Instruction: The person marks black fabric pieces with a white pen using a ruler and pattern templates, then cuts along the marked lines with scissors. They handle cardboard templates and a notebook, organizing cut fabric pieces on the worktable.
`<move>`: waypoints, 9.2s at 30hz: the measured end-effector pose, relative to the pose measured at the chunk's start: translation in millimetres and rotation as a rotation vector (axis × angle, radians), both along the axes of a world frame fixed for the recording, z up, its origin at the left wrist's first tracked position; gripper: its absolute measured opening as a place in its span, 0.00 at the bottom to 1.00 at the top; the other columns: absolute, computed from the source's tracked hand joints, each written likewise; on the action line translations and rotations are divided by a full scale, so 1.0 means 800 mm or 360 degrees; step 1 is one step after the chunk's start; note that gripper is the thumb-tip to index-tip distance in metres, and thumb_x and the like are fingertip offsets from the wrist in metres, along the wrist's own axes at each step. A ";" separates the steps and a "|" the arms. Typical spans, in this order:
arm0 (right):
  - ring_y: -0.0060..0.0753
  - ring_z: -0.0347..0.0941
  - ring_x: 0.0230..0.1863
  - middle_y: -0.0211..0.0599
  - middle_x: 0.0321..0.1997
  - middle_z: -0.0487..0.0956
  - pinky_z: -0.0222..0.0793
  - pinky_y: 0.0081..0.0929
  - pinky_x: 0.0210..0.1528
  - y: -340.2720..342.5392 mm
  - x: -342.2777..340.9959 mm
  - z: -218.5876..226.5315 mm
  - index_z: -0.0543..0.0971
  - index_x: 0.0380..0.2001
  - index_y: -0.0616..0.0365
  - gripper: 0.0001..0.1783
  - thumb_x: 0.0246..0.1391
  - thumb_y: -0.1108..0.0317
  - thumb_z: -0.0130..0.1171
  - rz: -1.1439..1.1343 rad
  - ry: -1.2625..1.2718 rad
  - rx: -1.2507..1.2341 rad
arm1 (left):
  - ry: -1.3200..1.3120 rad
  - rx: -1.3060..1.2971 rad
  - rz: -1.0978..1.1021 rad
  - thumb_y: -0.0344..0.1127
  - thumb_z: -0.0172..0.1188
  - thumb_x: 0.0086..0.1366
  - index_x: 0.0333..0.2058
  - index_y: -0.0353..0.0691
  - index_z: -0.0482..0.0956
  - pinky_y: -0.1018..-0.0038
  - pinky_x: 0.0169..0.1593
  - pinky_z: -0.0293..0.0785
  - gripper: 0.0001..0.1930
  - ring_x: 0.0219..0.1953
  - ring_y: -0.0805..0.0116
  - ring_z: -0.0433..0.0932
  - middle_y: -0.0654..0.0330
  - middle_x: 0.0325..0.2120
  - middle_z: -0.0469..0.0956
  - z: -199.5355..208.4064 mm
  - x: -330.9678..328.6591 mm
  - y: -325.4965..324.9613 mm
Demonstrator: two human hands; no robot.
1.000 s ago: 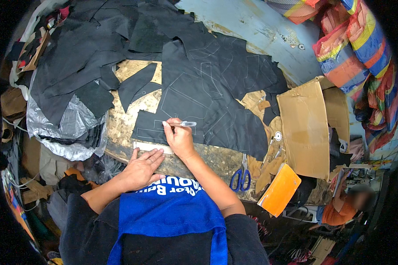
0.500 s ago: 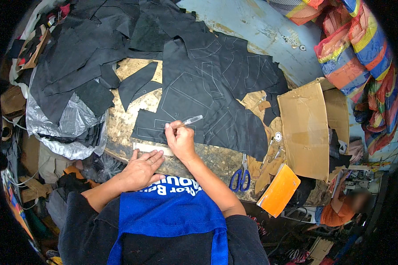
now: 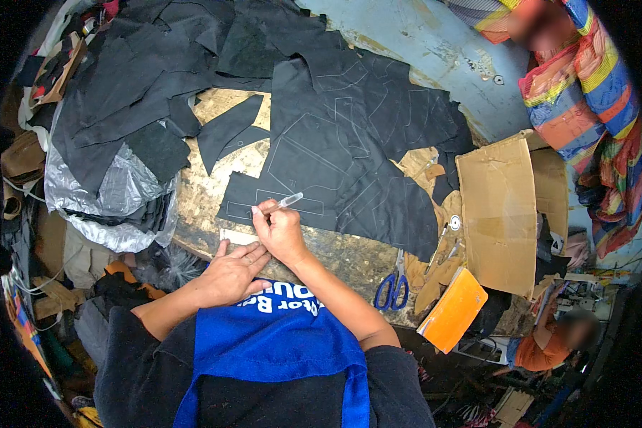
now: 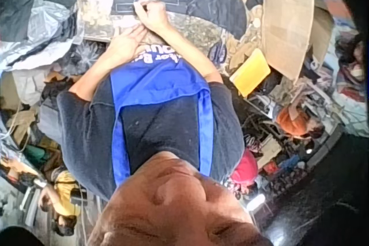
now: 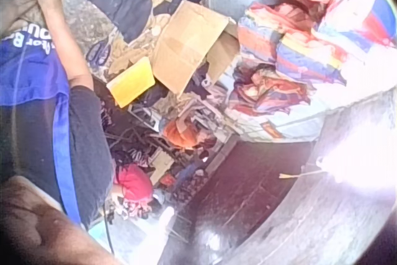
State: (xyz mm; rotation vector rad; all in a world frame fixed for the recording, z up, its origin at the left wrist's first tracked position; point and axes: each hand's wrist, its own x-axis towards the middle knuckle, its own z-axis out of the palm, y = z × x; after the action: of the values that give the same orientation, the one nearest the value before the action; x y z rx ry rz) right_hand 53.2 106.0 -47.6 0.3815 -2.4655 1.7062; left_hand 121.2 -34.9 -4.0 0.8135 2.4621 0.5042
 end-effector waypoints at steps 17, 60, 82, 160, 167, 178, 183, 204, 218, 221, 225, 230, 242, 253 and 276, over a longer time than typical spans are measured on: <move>0.41 0.70 0.43 0.35 0.34 0.75 0.68 0.36 0.42 0.055 0.060 0.007 0.75 0.31 0.56 0.10 0.41 0.69 0.59 0.0499 0.0377 0.0630 | -0.0043 0.0975 0.0983 0.32 0.56 0.59 0.35 0.33 0.79 0.68 0.39 0.73 0.09 0.31 0.58 0.79 0.49 0.28 0.79 -0.009 -0.009 -0.014; 0.23 0.72 0.30 0.37 0.27 0.78 0.67 0.22 0.36 0.340 0.166 0.034 0.77 0.33 0.64 0.07 0.50 0.72 0.60 -0.1805 -0.0042 0.0185 | -0.0767 0.1238 0.1328 0.25 0.60 0.55 0.42 0.31 0.74 0.74 0.45 0.69 0.15 0.36 0.71 0.75 0.60 0.36 0.78 -0.023 -0.124 -0.128; 0.16 0.65 0.30 0.23 0.27 0.71 0.64 0.17 0.34 0.395 0.128 0.228 0.74 0.28 0.55 0.11 0.43 0.81 0.62 -0.1433 0.0403 0.0172 | -0.0414 0.1071 0.0326 0.31 0.59 0.57 0.39 0.29 0.79 0.79 0.39 0.68 0.13 0.32 0.78 0.71 0.64 0.29 0.78 0.212 -0.203 0.031; 0.47 0.74 0.23 0.44 0.21 0.74 0.70 0.39 0.27 0.320 -0.268 0.205 0.73 0.24 0.54 0.07 0.40 0.79 0.52 -0.1191 0.1400 0.1224 | -0.0060 0.1617 0.1207 0.45 0.56 0.63 0.26 0.26 0.78 0.77 0.28 0.64 0.22 0.23 0.79 0.66 0.62 0.18 0.74 -0.005 -0.325 0.204; 0.47 0.75 0.26 0.46 0.22 0.76 0.69 0.33 0.30 0.361 -0.228 0.192 0.74 0.22 0.61 0.03 0.40 0.79 0.55 -0.1294 0.0912 0.0525 | 0.0432 0.1555 0.1126 0.39 0.57 0.62 0.29 0.28 0.79 0.78 0.30 0.67 0.15 0.25 0.78 0.70 0.58 0.19 0.77 0.049 -0.150 0.103; 0.57 0.73 0.36 0.54 0.27 0.77 0.68 0.47 0.43 0.366 -0.135 -0.009 0.74 0.29 0.61 0.07 0.44 0.72 0.56 -0.1177 0.0124 0.1377 | 0.0603 0.0464 0.1095 0.39 0.65 0.51 0.42 0.31 0.76 0.63 0.49 0.67 0.22 0.42 0.49 0.73 0.44 0.37 0.76 0.011 -0.065 0.007; 0.58 0.73 0.32 0.53 0.23 0.75 0.69 0.46 0.38 0.381 -0.123 -0.025 0.73 0.26 0.62 0.05 0.41 0.76 0.55 -0.1067 0.0236 0.1509 | 0.0527 0.0074 0.1071 0.39 0.71 0.43 0.36 0.33 0.76 0.64 0.44 0.69 0.23 0.37 0.52 0.73 0.50 0.30 0.75 -0.019 -0.077 -0.008; 0.45 0.73 0.51 0.42 0.39 0.80 0.71 0.35 0.48 0.048 -0.009 0.001 0.76 0.22 0.61 0.08 0.35 0.84 0.59 0.0334 0.0394 0.0157 | 0.0717 0.0809 0.1411 0.22 0.64 0.46 0.31 0.35 0.78 0.73 0.33 0.72 0.10 0.25 0.67 0.75 0.58 0.24 0.77 -0.025 -0.047 -0.048; 0.26 0.73 0.23 0.37 0.24 0.74 0.68 0.20 0.25 0.085 -0.003 0.017 0.68 0.46 0.66 0.25 0.65 0.52 0.35 -0.0244 -0.0351 -0.0906 | 0.0272 0.0036 0.0305 0.64 0.46 0.59 0.60 0.40 0.59 0.36 0.60 0.30 0.39 0.67 0.50 0.45 0.41 0.62 0.48 -0.012 -0.016 0.003; 0.23 0.73 0.24 0.36 0.25 0.75 0.70 0.18 0.28 0.072 -0.009 0.020 0.71 0.43 0.65 0.15 0.63 0.63 0.45 -0.0131 -0.0422 -0.0831 | 0.0393 0.0067 0.0324 0.64 0.45 0.59 0.60 0.38 0.59 0.36 0.60 0.29 0.40 0.67 0.50 0.43 0.41 0.63 0.47 -0.016 -0.010 0.001; 0.20 0.75 0.31 0.34 0.28 0.77 0.71 0.16 0.34 0.035 -0.014 0.019 0.75 0.37 0.66 0.08 0.55 0.73 0.56 0.0155 -0.0502 -0.0740 | 0.0304 0.0035 0.0393 0.66 0.43 0.59 0.60 0.35 0.58 0.35 0.60 0.28 0.42 0.67 0.51 0.41 0.41 0.63 0.46 -0.025 -0.008 0.004; 0.20 0.73 0.24 0.36 0.26 0.78 0.69 0.19 0.27 -0.005 -0.025 0.018 0.76 0.30 0.69 0.06 0.50 0.75 0.57 0.0463 -0.0524 -0.0257 | 0.0268 -0.0037 0.0381 0.65 0.40 0.61 0.60 0.33 0.56 0.32 0.58 0.29 0.42 0.68 0.53 0.39 0.43 0.63 0.47 -0.024 -0.008 0.003; 0.44 0.76 0.25 0.44 0.27 0.79 0.70 0.31 0.29 -0.033 -0.044 0.026 0.77 0.19 0.70 0.08 0.45 0.74 0.60 0.0782 -0.0043 0.0225 | 0.0258 -0.0060 0.0313 0.64 0.43 0.60 0.60 0.29 0.54 0.30 0.57 0.33 0.44 0.66 0.45 0.41 0.41 0.62 0.49 -0.021 -0.010 0.001; 0.45 0.76 0.28 0.46 0.28 0.78 0.71 0.31 0.32 -0.044 -0.034 0.030 0.78 0.24 0.68 0.05 0.45 0.74 0.59 0.0518 -0.0065 0.0275 | 0.0188 -0.0038 0.0205 0.60 0.51 0.58 0.55 0.22 0.61 0.48 0.64 0.42 0.42 0.65 0.43 0.47 0.37 0.57 0.58 -0.015 -0.020 -0.006; 0.39 0.75 0.24 0.43 0.23 0.77 0.69 0.30 0.27 0.002 -0.034 0.019 0.76 0.28 0.63 0.04 0.46 0.76 0.60 0.0125 0.0235 0.0355 | -0.0071 0.0672 0.0317 0.18 0.44 0.51 0.52 0.34 0.65 0.61 0.47 0.70 0.26 0.40 0.46 0.74 0.44 0.39 0.76 -0.027 -0.108 -0.048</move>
State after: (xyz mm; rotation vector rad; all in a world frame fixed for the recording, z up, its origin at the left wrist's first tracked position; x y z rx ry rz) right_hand 26.2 107.9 -32.4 0.6117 -2.5671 1.3750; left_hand 35.0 -73.0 -25.4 0.7028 2.4404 1.1302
